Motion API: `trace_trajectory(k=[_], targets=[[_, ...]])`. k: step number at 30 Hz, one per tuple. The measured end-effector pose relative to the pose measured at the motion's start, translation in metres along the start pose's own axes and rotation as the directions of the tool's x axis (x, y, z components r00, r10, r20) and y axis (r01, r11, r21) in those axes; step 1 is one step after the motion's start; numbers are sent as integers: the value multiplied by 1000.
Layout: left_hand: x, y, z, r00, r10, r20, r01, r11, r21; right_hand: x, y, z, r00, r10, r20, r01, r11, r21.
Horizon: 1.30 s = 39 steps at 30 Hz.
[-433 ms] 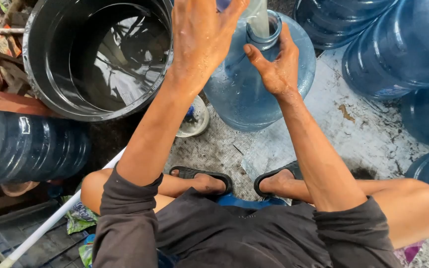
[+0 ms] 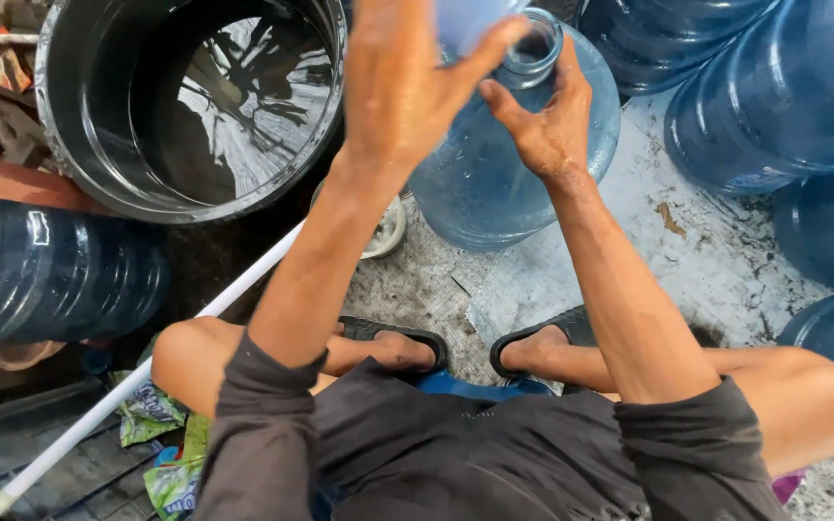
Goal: Manually scrubbing the interior of a large water jug with a brush and filling it with water from a hose.
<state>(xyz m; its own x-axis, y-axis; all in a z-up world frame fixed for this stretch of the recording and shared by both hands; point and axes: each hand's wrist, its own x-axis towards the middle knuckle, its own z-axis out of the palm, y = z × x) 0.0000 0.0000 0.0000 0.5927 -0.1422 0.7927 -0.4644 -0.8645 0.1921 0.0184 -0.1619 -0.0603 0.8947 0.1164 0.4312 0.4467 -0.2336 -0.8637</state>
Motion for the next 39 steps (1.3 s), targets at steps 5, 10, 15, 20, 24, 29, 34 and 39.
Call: trace_trajectory(k=[5,10,15,20,24,29,34,39], targets=[[-59,2,-58,249,-886,391,939,122,-322,4,2,-1,995,-86,55,90,994,-67],[-238,-14,-14,1,-754,657,989,96,109,13,11,0,987,-154,57,157,986,-60],[-361,-27,53,-71,-634,770,922,253,293,16,28,-8,978,-203,46,208,967,-149],[-311,-77,-35,765,-633,123,497,700,512,9,31,-45,947,-319,28,321,941,-110],[-335,-167,-81,239,-918,317,499,396,771,-5,54,-48,942,-321,-103,309,944,-116],[-313,-182,-97,83,-649,756,363,726,584,-18,121,-33,913,-18,-406,-126,937,-326],[-233,-131,-105,151,-540,828,204,837,508,-24,107,-19,946,81,-312,-167,951,-260],[-287,-147,-62,357,-562,746,132,821,556,-20,96,-11,972,25,-232,-89,958,-272]])
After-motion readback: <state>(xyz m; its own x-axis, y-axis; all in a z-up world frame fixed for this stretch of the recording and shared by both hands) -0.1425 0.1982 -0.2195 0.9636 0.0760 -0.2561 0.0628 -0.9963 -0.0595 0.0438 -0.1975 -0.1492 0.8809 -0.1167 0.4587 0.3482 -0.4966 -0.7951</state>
